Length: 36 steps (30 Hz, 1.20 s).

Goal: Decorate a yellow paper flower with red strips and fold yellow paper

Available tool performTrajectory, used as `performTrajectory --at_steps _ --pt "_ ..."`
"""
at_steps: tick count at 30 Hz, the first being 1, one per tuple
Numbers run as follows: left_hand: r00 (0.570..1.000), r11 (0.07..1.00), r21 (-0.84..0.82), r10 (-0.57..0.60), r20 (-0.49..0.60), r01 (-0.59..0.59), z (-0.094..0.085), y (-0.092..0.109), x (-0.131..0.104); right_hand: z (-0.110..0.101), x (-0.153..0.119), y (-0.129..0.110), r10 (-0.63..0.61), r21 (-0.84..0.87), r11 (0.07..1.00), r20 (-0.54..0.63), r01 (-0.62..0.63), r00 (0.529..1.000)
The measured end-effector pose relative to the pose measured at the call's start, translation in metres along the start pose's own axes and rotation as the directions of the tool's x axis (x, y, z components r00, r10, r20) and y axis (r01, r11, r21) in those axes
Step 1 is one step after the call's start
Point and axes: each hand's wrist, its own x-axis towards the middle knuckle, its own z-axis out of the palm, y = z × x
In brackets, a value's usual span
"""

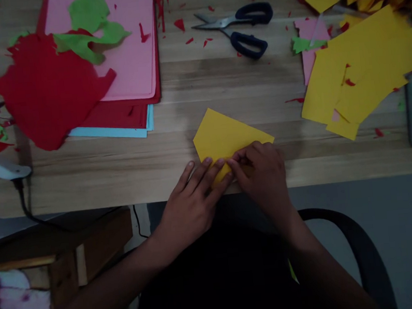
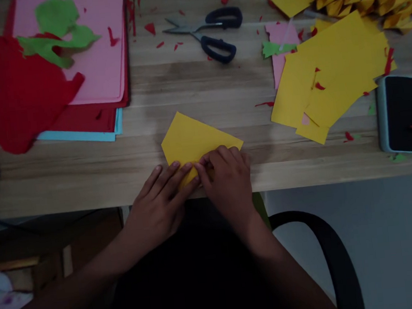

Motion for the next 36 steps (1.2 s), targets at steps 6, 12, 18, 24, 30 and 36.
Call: performTrajectory --at_steps 6,12,18,24,30,36 --pt "1.0 0.993 0.117 -0.012 0.01 0.011 0.008 0.004 -0.006 0.0 -0.002 0.0 -0.009 0.007 1.0 -0.076 0.01 0.997" --pt "1.0 0.988 0.155 -0.002 0.013 0.0 0.011 0.005 -0.008 -0.005 -0.048 -0.012 -0.224 0.059 0.971 -0.129 0.233 0.966" --pt "0.999 0.982 0.186 0.017 0.041 -0.024 0.012 0.002 -0.008 0.002 -0.08 0.021 -0.215 -0.204 0.957 -0.016 0.208 0.976" --pt "0.995 0.979 0.197 0.042 0.091 -0.06 0.004 -0.007 -0.021 -0.012 -0.074 0.036 -0.183 -0.238 0.955 -0.004 0.176 0.983" --pt "0.999 0.992 0.129 -0.001 0.053 -0.006 -0.008 -0.002 -0.02 -0.021 -0.048 0.023 -0.316 -0.087 0.946 -0.018 0.313 0.949" --pt "0.99 0.962 -0.271 0.002 -0.143 -0.042 -0.013 0.029 -0.031 -0.004 -0.027 0.023 -0.426 -0.137 0.888 0.112 0.438 0.898"
